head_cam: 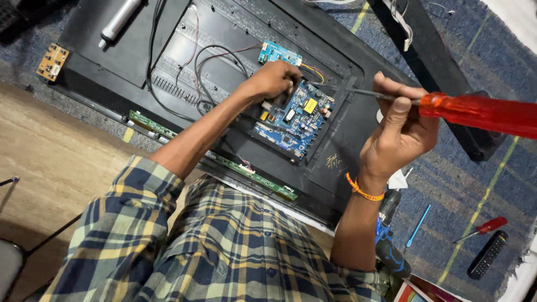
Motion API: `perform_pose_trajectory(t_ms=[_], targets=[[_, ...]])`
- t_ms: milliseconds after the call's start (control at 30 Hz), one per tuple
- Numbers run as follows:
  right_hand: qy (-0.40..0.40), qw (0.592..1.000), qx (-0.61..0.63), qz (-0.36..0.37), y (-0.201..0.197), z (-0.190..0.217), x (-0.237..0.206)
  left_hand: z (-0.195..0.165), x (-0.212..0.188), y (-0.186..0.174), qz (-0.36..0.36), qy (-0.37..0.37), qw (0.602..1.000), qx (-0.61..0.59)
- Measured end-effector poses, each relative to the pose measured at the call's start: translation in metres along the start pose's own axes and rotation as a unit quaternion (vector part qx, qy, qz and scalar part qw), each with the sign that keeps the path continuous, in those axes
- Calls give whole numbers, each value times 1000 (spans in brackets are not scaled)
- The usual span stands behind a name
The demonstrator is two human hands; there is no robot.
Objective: The person works on a disassembled television, connecting a ribbon cable to the mainboard, inserting a black plastic component into the board, and using a screwdriver and pliers to adjust and secure connections. The person repeatedly checks and repositions the components throughout the clip.
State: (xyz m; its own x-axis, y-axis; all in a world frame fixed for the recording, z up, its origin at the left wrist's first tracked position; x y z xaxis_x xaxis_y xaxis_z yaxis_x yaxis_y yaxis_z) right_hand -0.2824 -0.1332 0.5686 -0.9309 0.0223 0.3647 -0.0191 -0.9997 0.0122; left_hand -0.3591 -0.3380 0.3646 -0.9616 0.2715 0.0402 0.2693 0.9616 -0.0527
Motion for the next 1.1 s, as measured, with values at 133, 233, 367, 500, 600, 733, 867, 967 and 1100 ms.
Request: perform_pose_trajectory(t_ms=[133, 233, 367, 500, 600, 733, 867, 967, 1100], targets=[[2, 999, 15, -30, -7, 0, -1, -9, -6, 2, -5, -24, 997, -75], [14, 999, 16, -44, -12, -1, -4, -3, -2, 5, 37, 0, 983, -181], [13, 999, 8, -46, -13, -1, -6, 6, 3, 3, 88, -1, 961, -263], [9, 998, -17, -60, -9, 5, -3, 6, 7, -1, 67, -57, 965, -245], [-32, 983, -166, -72, -1, 11, 0, 1, 8, -1, 72, -56, 972, -216], [-10, 976, -205, -66, 11, 12, 1, -4, 5, 1, 78, -28, 979, -185], [33, 985, -167, 6, 17, 8, 3, -6, 0, 7, 76, 3, 987, -142], [29, 991, -122, 50, 25, 2, 6, -6, 1, 7, 64, 12, 989, -135], [26, 997, -51, 58, 31, -1, 10, 1, 4, 7, 60, -2, 992, -109]])
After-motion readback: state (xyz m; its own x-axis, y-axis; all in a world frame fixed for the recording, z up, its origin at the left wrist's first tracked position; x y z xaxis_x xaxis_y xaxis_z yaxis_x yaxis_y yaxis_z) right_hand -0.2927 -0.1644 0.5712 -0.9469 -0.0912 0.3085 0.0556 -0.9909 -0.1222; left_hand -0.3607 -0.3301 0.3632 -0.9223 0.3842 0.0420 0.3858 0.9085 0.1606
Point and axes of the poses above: each hand's wrist, its own x-axis towards the middle knuckle, its own y-axis out of the palm, z = x × y, the point moved 3 cm from there along x, towards the middle knuckle, and after that the axes turned 13 degrees about y, right-handed, at the moved point
